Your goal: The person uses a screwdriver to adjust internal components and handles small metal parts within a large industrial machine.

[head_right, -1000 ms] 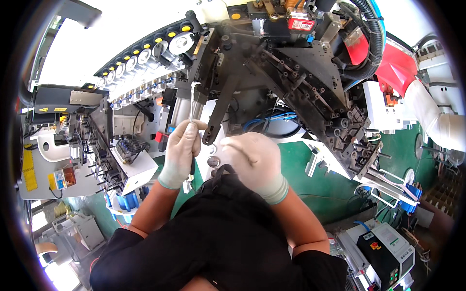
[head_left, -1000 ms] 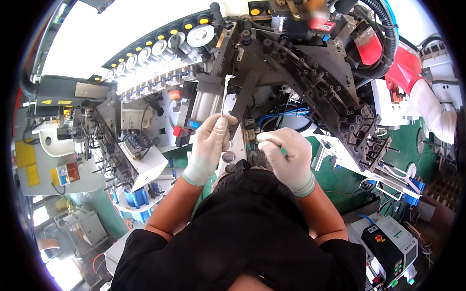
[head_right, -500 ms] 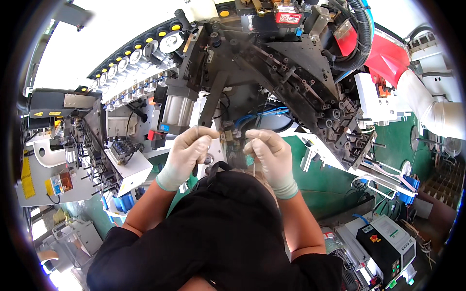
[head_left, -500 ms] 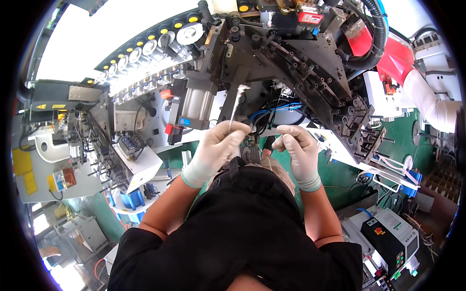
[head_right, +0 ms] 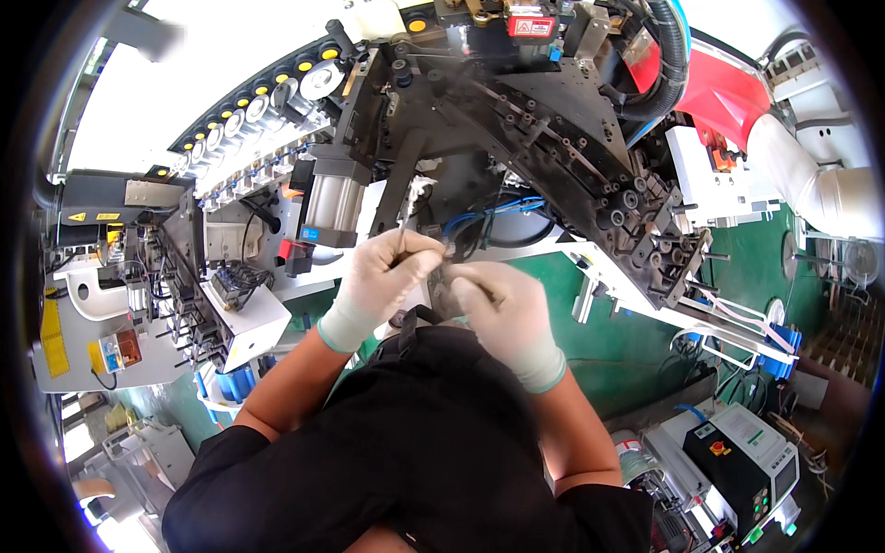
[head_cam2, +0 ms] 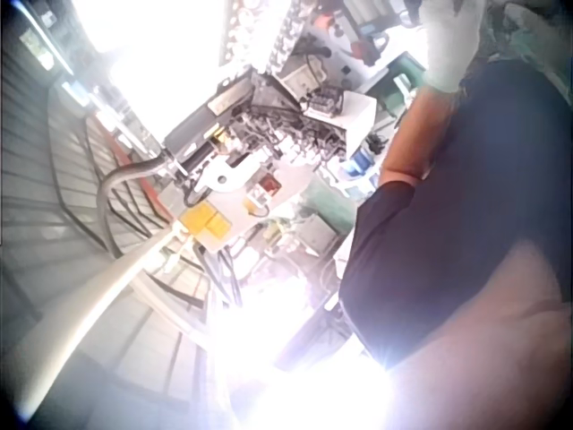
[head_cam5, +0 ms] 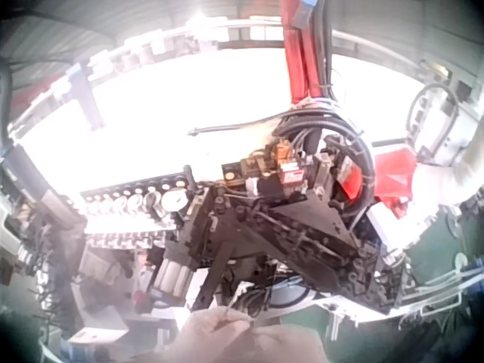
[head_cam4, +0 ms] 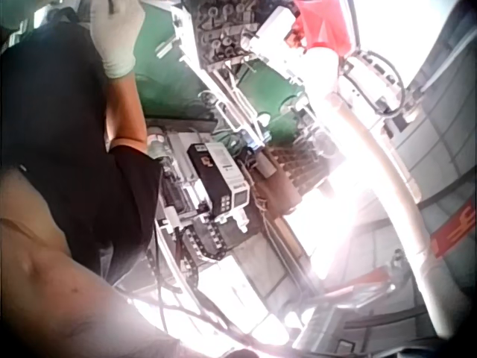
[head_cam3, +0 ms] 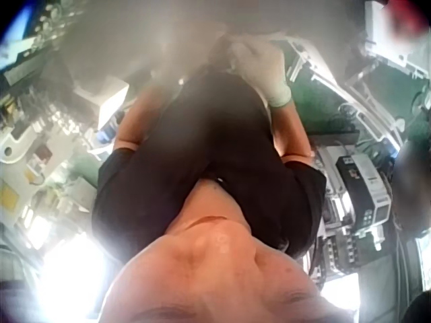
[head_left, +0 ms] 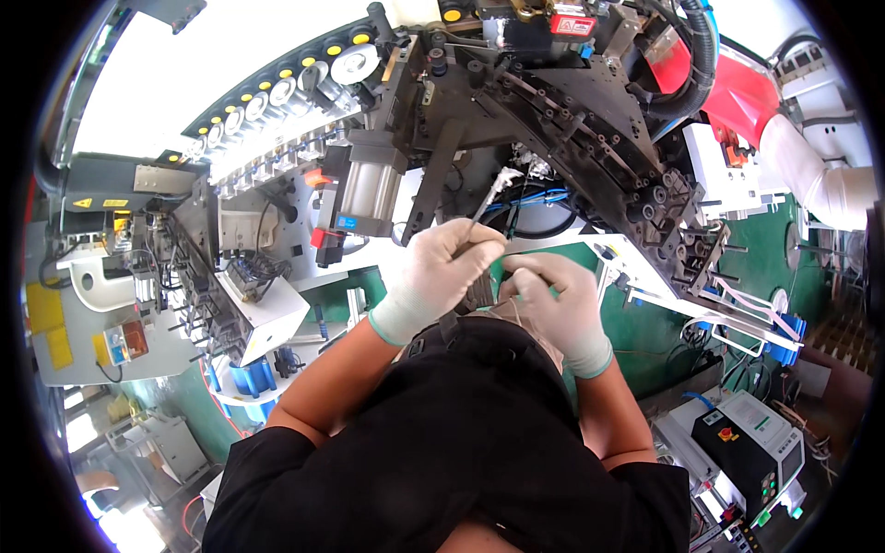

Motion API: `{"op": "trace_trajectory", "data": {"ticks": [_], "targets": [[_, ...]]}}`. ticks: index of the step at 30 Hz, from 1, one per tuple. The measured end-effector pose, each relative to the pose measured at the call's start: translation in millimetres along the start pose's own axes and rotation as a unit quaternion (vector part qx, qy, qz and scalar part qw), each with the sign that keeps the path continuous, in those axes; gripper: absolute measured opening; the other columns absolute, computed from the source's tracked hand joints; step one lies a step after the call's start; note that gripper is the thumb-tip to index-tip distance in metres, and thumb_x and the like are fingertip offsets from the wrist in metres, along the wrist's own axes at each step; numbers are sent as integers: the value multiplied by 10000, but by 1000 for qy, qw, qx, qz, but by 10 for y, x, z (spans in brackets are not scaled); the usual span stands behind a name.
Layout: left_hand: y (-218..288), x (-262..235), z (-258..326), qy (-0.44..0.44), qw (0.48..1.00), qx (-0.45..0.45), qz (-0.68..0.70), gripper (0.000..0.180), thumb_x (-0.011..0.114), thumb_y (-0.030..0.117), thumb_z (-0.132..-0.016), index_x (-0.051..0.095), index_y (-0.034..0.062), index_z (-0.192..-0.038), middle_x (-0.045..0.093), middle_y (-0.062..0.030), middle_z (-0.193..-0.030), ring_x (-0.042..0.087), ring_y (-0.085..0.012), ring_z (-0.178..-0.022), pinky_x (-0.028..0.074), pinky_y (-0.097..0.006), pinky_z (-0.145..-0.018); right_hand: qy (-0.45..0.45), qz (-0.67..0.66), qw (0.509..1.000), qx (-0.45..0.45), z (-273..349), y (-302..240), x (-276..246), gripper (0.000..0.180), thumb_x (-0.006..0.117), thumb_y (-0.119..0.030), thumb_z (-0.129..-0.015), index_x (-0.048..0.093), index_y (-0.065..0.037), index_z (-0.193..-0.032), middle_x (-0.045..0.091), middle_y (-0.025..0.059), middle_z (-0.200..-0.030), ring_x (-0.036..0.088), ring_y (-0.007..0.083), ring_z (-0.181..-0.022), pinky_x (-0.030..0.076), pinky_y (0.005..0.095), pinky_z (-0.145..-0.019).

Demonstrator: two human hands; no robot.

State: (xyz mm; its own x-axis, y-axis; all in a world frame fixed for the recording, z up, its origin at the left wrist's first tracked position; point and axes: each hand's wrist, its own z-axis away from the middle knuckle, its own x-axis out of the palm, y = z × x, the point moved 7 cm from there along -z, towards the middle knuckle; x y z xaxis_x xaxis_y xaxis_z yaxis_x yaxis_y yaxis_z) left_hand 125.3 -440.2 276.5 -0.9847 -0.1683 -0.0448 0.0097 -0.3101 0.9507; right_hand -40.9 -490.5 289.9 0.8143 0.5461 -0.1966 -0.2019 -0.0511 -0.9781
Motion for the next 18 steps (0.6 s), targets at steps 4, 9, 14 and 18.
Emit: {"op": "trace_trajectory", "data": {"ticks": [4,9,14,18], "targets": [[-23,7,40,-24,998,-45,-42,169,679,125,-1017,713,-35,-1062,671,17,-881,540,-18,-753,448,-202,-655,52,-70,993,75,91,147,-294,185,723,-114,-927,711,15,-796,700,60,-760,620,108,-664,499,275,-651],[-7,184,45,-31,997,-12,-67,225,633,157,-1041,709,-49,-1089,672,0,-886,558,-39,-775,466,-219,-698,95,-125,985,68,180,172,-434,135,639,-86,-973,709,17,-920,723,72,-870,656,100,-774,513,245,-699],[150,387,140,-87,988,44,-118,340,493,204,-1093,704,-57,-1144,697,-54,-891,608,-82,-810,495,-249,-783,117,-271,955,34,205,96,-367,276,674,-17,-960,672,20,-1233,709,100,-1167,677,157,-1043,526,299,-955],[94,505,200,-106,986,35,-124,363,460,214,-1097,716,-42,-1086,712,-94,-865,649,-136,-797,523,-288,-761,126,-367,921,26,221,148,-308,263,682,-39,-982,668,33,-1235,710,115,-1221,684,173,-1076,534,316,-987]]}}
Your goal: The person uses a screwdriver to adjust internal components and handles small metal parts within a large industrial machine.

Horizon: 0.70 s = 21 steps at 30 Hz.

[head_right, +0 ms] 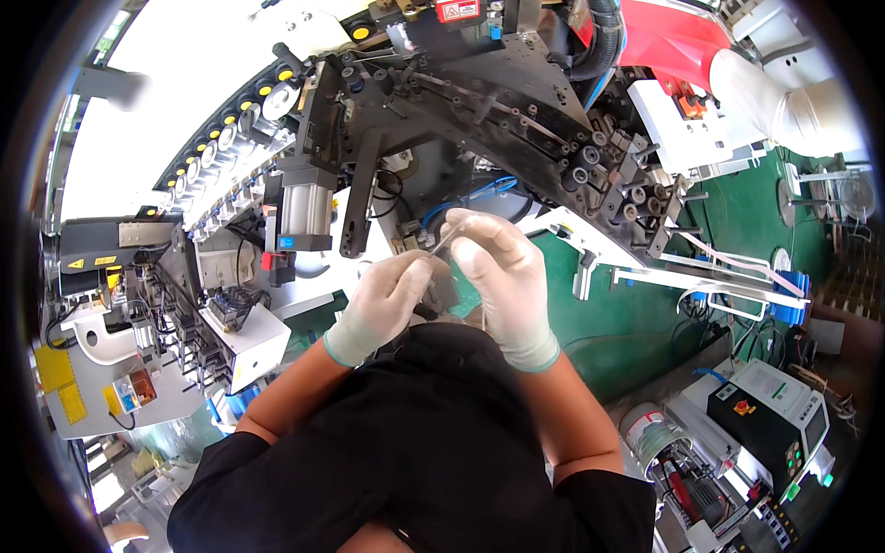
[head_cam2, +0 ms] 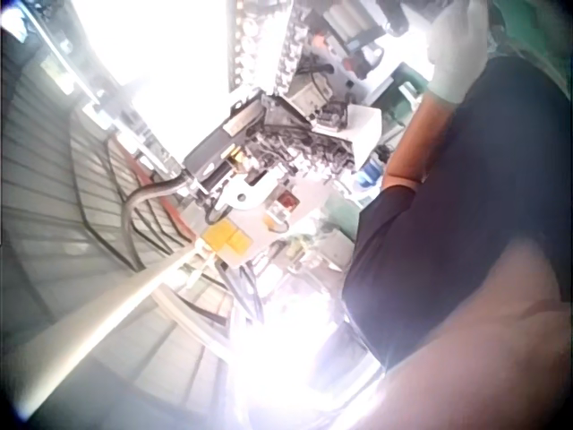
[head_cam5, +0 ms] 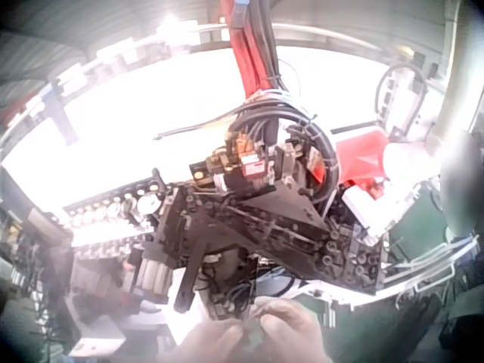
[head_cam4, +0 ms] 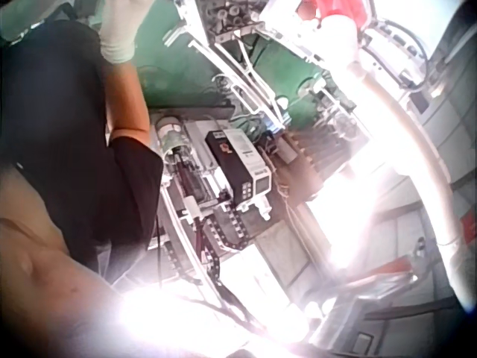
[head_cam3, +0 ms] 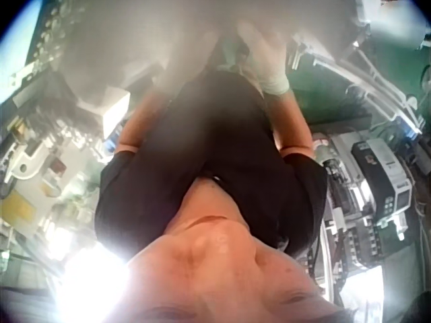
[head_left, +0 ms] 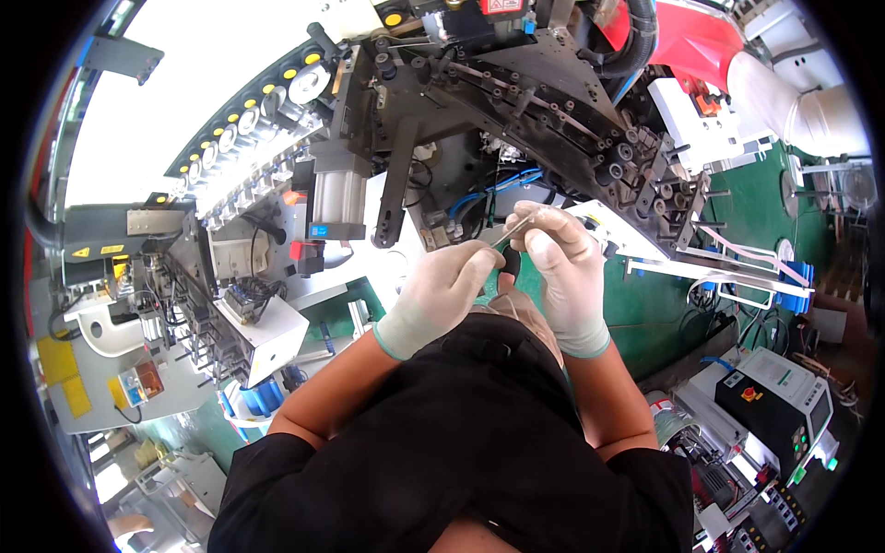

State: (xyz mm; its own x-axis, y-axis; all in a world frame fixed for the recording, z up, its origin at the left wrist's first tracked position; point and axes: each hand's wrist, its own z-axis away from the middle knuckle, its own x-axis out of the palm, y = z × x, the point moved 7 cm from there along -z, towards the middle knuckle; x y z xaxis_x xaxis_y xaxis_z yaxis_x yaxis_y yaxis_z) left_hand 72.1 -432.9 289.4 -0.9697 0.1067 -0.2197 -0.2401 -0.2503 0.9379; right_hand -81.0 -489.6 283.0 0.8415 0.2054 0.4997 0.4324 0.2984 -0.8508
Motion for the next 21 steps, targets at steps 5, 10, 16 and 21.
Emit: {"op": "trace_trajectory", "data": {"ticks": [5,10,16,21], "targets": [[3,110,24,18,999,-19,41,361,503,231,-1093,731,-25,-979,726,-100,-819,659,-167,-737,536,-320,-706,33,-56,998,9,39,69,5,196,678,-115,-1027,674,28,-1162,737,101,-1121,694,158,-998,561,311,-930],[-56,144,92,-4,997,-36,66,370,492,223,-1100,723,-50,-1005,741,-107,-861,660,-122,-785,536,-306,-729,19,-84,996,-11,38,142,77,207,631,-178,-1069,670,16,-1129,720,89,-1005,692,168,-929,561,312,-863],[-195,172,125,16,987,-76,142,378,491,234,-1110,707,-73,-1064,751,-105,-937,659,-106,-827,534,-295,-767,67,8,997,-43,-61,305,74,206,594,-187,-1089,652,10,-1101,702,72,-940,681,142,-854,550,286,-816],[-319,115,122,34,995,-66,72,331,524,226,-1094,712,-41,-1042,760,-136,-935,700,-178,-804,542,-336,-746,113,118,986,-37,-17,355,-1,206,580,-181,-1094,645,14,-1099,687,49,-926,644,103,-826,536,265,-798]]}}
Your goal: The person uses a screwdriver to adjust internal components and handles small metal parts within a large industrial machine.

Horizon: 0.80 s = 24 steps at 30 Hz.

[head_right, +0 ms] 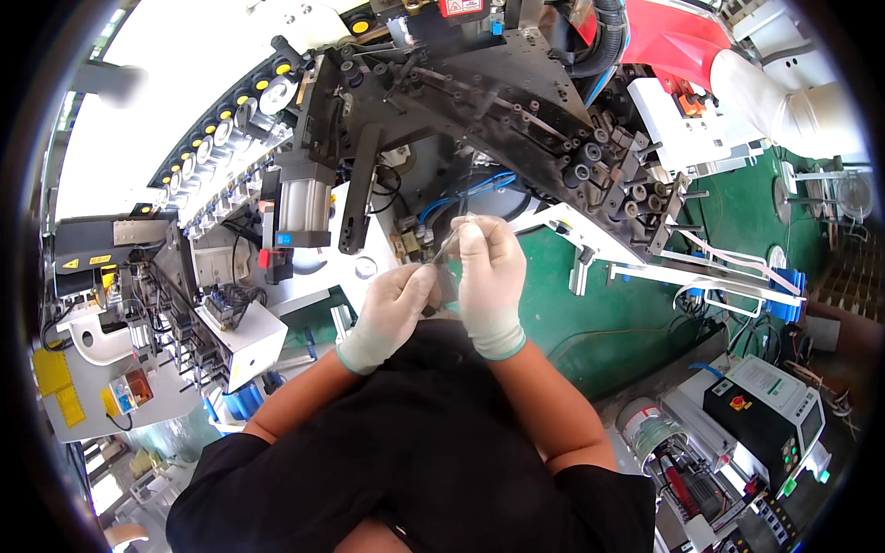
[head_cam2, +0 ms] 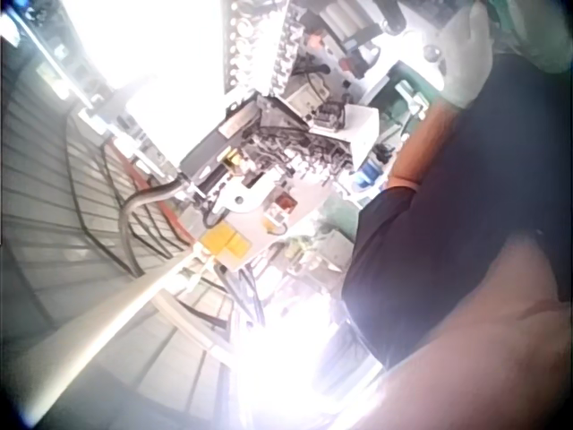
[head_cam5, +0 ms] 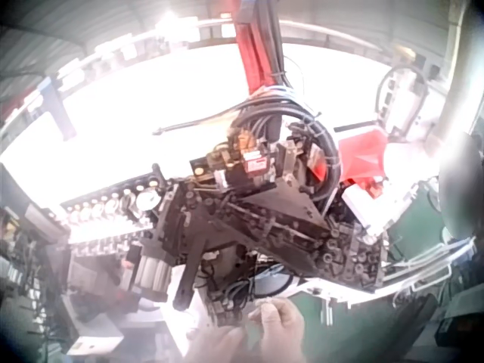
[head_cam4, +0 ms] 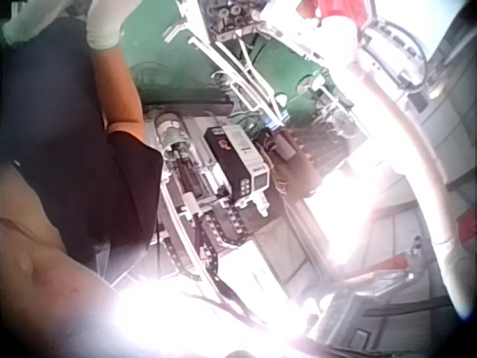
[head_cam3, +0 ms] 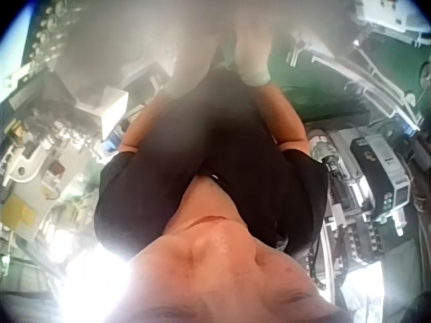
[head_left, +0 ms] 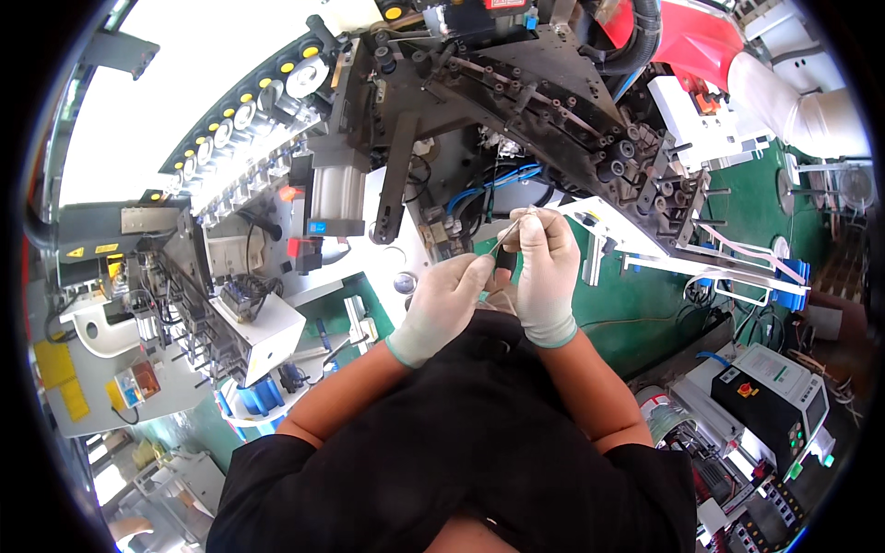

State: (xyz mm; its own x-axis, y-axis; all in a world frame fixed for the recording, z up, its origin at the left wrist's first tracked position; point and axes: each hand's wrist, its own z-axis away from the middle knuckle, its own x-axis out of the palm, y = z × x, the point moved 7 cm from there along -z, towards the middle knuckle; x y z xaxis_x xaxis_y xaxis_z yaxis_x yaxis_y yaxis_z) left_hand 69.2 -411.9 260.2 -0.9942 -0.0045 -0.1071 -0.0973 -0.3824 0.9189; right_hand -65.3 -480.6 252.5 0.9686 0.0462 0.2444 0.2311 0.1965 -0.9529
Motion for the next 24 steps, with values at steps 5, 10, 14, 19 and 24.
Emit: {"op": "trace_trajectory", "data": {"ticks": [5,10,14,19,24], "targets": [[-55,-144,-141,60,962,106,-243,262,552,198,-1065,707,2,-989,724,-172,-863,687,-295,-743,532,-403,-690,32,-28,996,76,48,146,-86,194,579,-196,-1084,650,-15,-1089,683,38,-911,631,109,-814,531,272,-790],[-472,-1378,-81,272,956,44,-104,343,519,246,-1103,655,-11,-922,638,-68,-757,570,-155,-698,465,-347,-660,220,-144,964,36,-176,108,-1325,179,598,-235,-1067,625,-104,-949,610,27,-813,573,168,-711,482,321,-685],[-228,-1009,69,121,991,5,-61,437,489,333,-1129,654,7,-890,539,34,-764,465,-56,-730,399,-255,-651,216,-145,963,78,-196,222,-2459,351,518,-300,-1096,541,-99,-809,495,16,-711,541,193,-627,455,352,-645],[-162,-683,-21,51,992,-25,114,470,479,365,-1135,625,17,-855,483,47,-719,382,-28,-637,296,-227,-569,73,308,936,151,163,974,-2711,262,636,-186,-1012,621,11,-1183,651,133,-913,677,286,-812,566,395,-814],[-189,-546,-29,2,996,-45,74,439,495,330,-1128,653,-15,-906,501,37,-722,409,-42,-636,334,-230,-587,-47,264,958,98,95,634,-1300,377,702,-174,-976,667,17,-1300,739,153,-1173,703,205,-1097,556,315,-923]]}}
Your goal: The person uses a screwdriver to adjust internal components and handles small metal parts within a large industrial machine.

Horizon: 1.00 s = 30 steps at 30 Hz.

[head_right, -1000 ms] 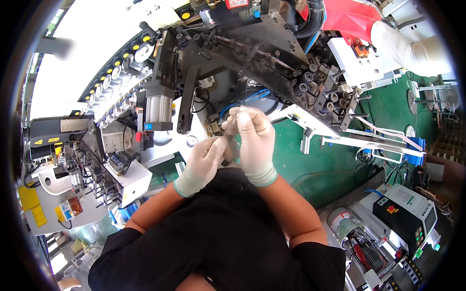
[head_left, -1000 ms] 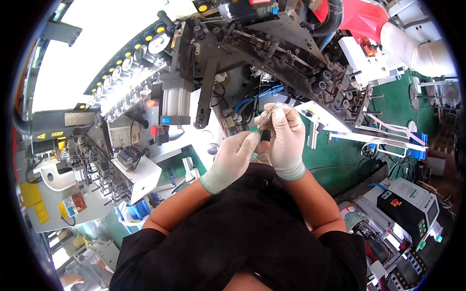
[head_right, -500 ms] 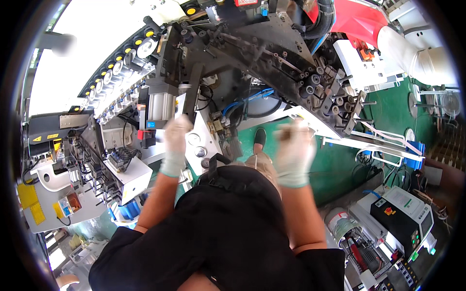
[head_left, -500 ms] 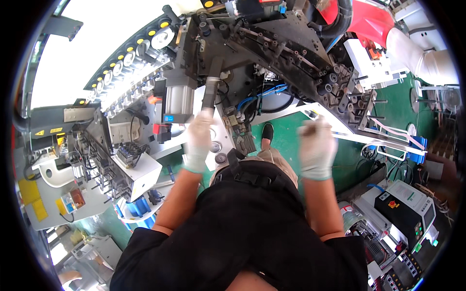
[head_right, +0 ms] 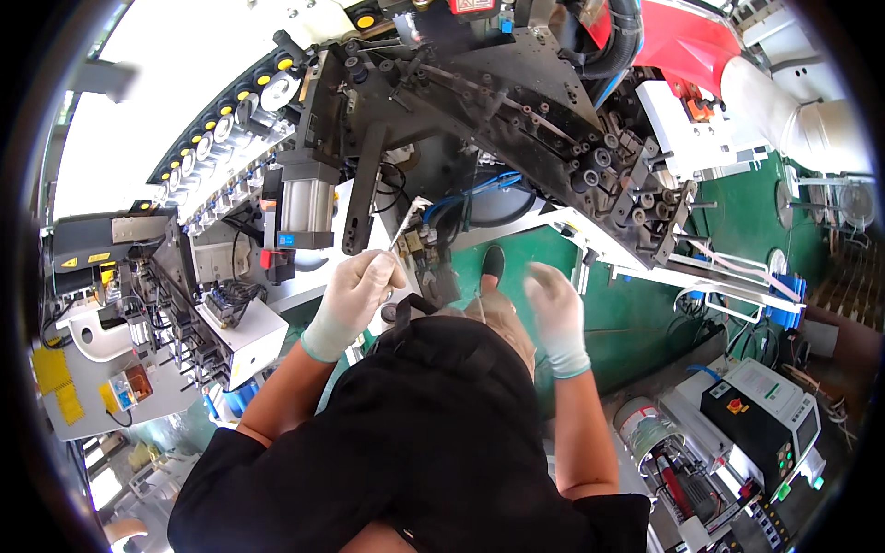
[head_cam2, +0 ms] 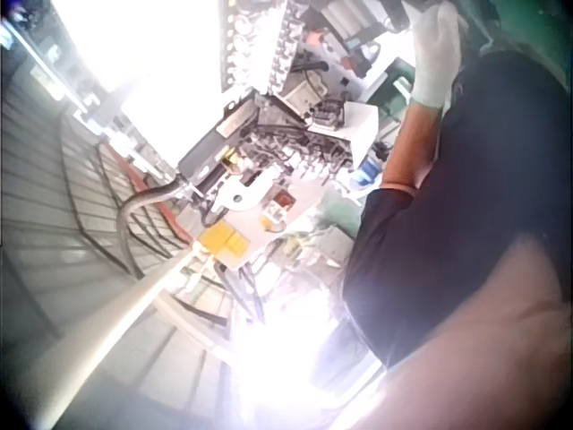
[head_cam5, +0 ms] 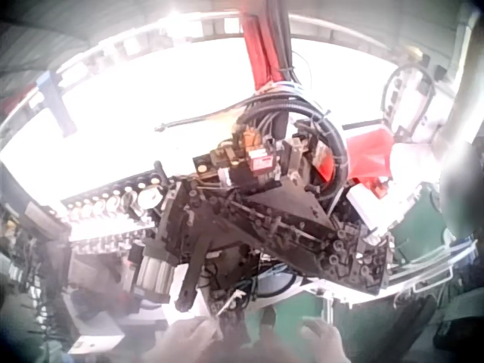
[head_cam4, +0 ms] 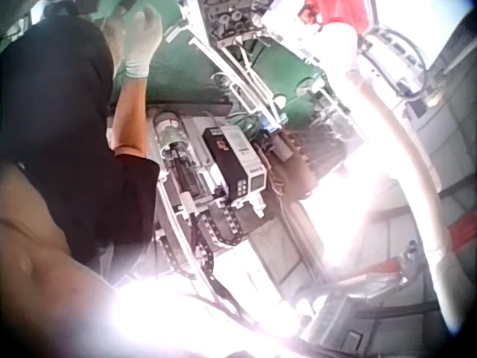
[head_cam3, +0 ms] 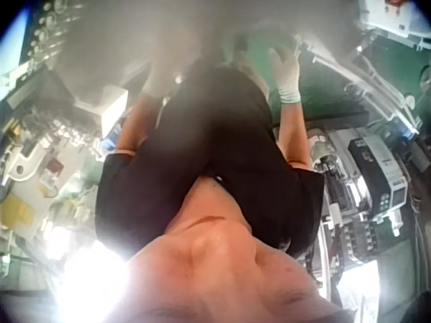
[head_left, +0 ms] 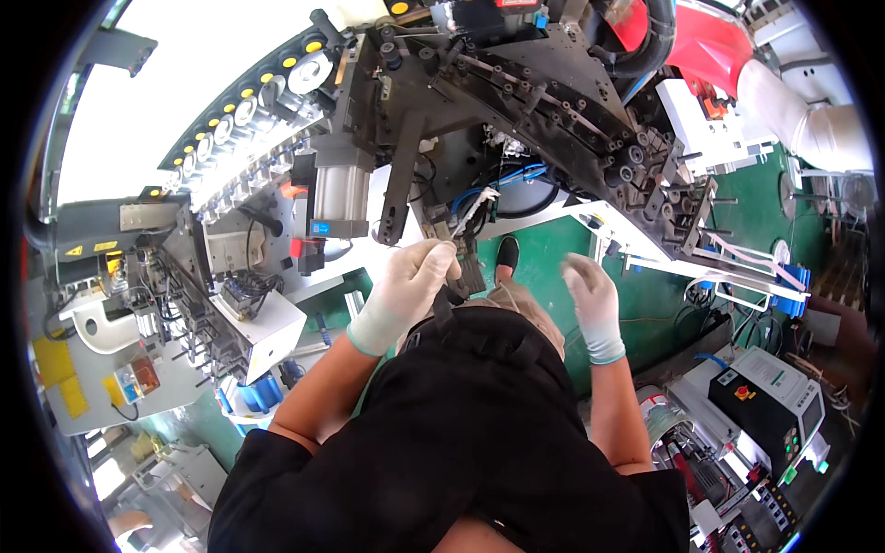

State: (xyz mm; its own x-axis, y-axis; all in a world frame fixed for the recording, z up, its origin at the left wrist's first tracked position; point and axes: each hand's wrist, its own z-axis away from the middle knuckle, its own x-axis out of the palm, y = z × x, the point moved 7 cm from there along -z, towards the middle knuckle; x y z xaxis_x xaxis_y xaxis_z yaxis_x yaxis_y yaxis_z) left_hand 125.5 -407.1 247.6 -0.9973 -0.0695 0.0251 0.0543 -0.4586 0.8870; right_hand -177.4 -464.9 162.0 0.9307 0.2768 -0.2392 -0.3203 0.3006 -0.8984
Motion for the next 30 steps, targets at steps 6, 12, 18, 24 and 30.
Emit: {"op": "trace_trajectory", "data": {"ticks": [6,12,18,24,30], "targets": [[204,245,-4,-21,994,48,-101,417,488,271,-1121,676,-35,-910,519,24,-686,457,-62,-612,386,-258,-572,-88,-331,939,-40,71,-1446,658,298,673,-195,-1033,694,9,-1249,751,85,-1108,686,139,-982,540,287,-915],[313,343,105,-17,984,87,-152,303,551,210,-1071,704,-28,-963,628,-161,-724,612,-258,-646,493,-369,-643,-144,-444,884,6,5,-1445,789,233,704,-184,-1018,703,-19,-1183,719,36,-981,647,109,-859,528,265,-817],[450,266,148,12,947,192,-257,210,610,169,-1014,682,9,-898,639,-191,-741,658,-357,-683,501,-423,-623,-228,-565,786,103,42,-1419,977,132,626,-150,-1034,633,-30,-1089,581,7,-816,501,111,-681,415,268,-646],[526,204,129,101,841,301,-438,187,641,176,-995,695,52,-866,639,-125,-666,652,-320,-611,498,-438,-574,-86,-409,907,46,-74,-1369,896,70,624,-110,-1005,649,-44,-1001,580,-22,-745,490,63,-621,387,224,-593],[509,226,140,89,869,308,-377,232,606,183,-1028,704,25,-889,599,-101,-617,615,-273,-556,469,-396,-543,75,-151,983,-72,-505,-1010,869,116,634,-132,-968,667,-22,-988,608,-5,-759,536,78,-623,427,245,-589]]}}
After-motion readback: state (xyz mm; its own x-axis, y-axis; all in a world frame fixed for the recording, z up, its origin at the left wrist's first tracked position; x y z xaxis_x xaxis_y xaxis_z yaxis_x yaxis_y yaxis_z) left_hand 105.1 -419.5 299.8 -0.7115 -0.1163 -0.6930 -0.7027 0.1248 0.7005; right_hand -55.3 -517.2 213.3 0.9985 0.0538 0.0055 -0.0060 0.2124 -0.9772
